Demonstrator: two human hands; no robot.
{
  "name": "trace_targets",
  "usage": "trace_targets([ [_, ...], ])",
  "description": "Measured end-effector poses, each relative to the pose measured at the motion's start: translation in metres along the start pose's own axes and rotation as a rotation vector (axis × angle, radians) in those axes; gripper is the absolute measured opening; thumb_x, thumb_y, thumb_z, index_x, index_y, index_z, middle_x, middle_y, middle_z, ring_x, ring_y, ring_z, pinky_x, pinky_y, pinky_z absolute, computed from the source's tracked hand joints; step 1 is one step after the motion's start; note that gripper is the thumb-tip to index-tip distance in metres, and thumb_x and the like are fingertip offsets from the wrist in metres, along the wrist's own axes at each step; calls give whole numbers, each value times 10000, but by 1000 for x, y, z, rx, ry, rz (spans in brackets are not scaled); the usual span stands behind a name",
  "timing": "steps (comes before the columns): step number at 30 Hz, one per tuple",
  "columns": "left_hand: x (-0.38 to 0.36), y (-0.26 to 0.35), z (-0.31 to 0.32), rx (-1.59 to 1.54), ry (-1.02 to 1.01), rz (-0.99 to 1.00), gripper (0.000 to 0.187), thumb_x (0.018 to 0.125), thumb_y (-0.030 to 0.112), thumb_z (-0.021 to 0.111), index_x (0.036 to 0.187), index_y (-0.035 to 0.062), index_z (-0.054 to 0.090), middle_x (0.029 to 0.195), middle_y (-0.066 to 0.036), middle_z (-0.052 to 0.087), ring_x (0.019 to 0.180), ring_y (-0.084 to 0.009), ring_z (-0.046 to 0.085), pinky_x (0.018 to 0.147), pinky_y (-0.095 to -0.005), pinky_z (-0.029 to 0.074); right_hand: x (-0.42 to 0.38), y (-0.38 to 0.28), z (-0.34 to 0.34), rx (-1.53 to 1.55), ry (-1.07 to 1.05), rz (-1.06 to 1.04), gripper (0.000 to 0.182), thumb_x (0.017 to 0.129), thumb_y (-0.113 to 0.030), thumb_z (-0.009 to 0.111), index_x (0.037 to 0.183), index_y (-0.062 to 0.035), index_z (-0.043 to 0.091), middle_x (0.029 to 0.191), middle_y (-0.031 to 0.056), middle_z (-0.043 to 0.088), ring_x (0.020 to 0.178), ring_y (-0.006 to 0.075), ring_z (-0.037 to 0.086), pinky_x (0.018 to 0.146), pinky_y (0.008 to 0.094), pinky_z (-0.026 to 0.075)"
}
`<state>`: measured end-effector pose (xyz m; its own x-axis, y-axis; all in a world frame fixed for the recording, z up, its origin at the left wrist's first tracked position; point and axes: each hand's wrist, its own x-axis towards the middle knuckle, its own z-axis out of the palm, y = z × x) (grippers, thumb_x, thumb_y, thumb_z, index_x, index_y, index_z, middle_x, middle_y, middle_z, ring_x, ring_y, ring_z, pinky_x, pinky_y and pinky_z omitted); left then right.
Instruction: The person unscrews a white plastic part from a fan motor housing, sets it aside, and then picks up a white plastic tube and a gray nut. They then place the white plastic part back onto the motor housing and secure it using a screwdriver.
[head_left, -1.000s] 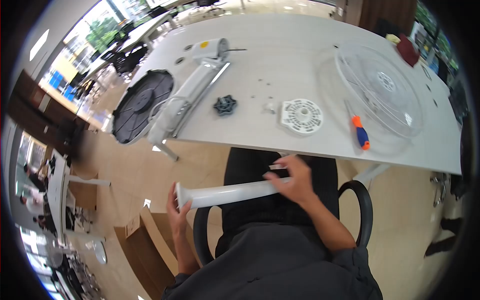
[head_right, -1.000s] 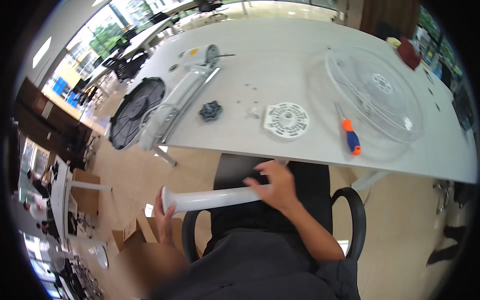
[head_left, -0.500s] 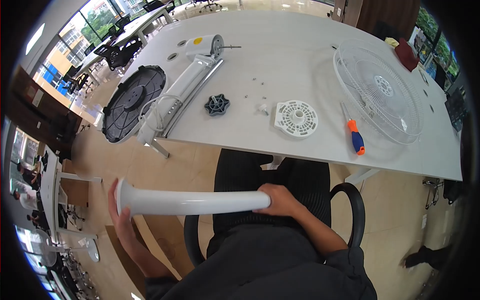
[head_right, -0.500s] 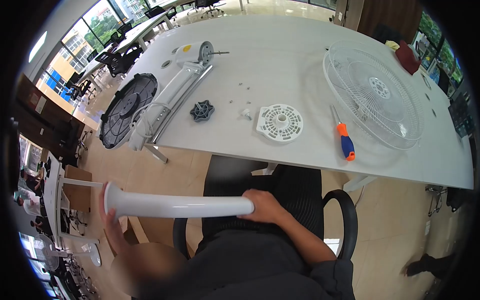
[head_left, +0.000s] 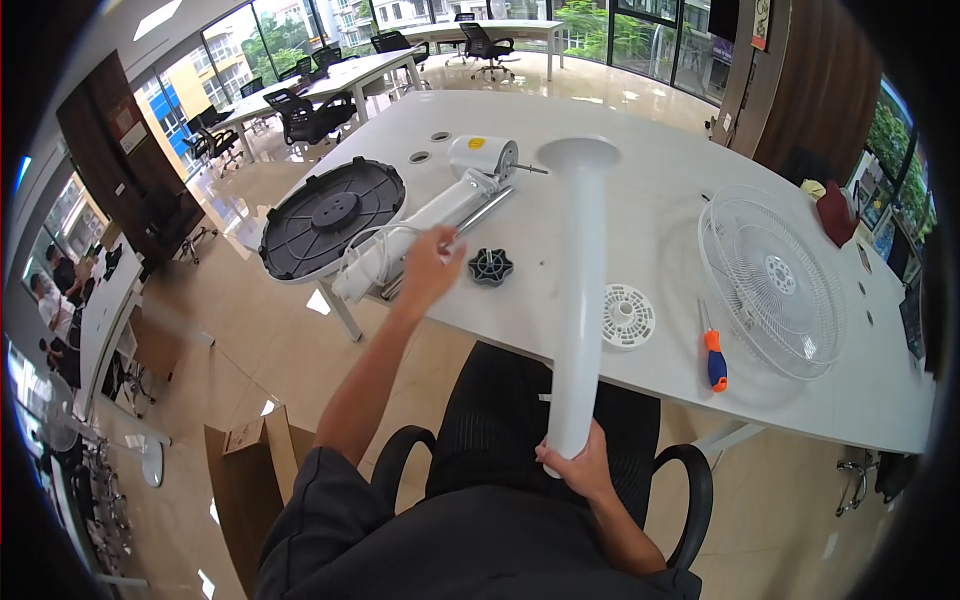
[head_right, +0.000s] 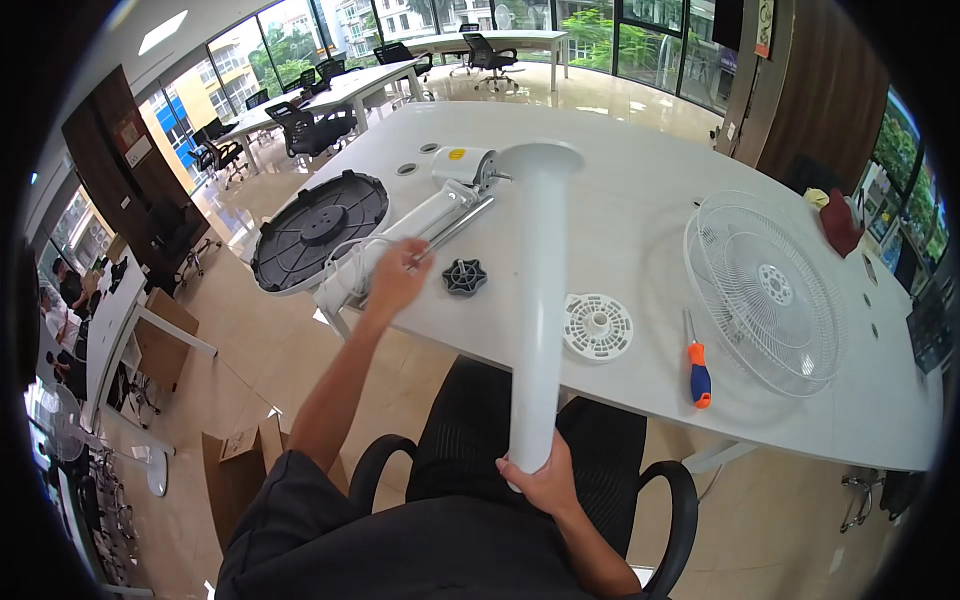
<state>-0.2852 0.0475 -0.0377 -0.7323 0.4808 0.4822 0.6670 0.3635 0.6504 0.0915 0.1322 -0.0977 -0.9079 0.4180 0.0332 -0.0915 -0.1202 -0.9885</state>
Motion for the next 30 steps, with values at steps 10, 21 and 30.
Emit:
trace_targets([
  [10, -28, -4, 58, 111, 13, 93, 582, 837, 312, 816, 1276, -2, 600, 1192, -178, 613, 1155, -357, 585, 1010, -451, 480, 18, -11, -10, 143, 157, 76, 422, 845, -65, 797, 1161, 55, 545, 846, 109, 672, 709, 202, 712, 653, 345, 611],
  [21, -32, -11, 63, 154, 14, 153, 618, 756, 364, 896, 1194, -15, 679, 1234, -188, 678, 1177, -352, 631, 1034, -425, 480, 93, -55, 2, 181, 96, 138, 275, 962, -142, 706, 1116, 47, 580, 850, 130, 688, 681, 218, 720, 595, 310, 595],
  [30, -57, -20, 31, 25, 58, 49, 620, 698, 233, 927, 1194, -23, 658, 1188, -180, 708, 1093, -347, 661, 1003, -424, 501, 161, -52, 40, 194, 180, 209, 339, 993, -279, 697, 1077, 38, 609, 821, 100, 669, 654, 179, 701, 546, 286, 579],
])
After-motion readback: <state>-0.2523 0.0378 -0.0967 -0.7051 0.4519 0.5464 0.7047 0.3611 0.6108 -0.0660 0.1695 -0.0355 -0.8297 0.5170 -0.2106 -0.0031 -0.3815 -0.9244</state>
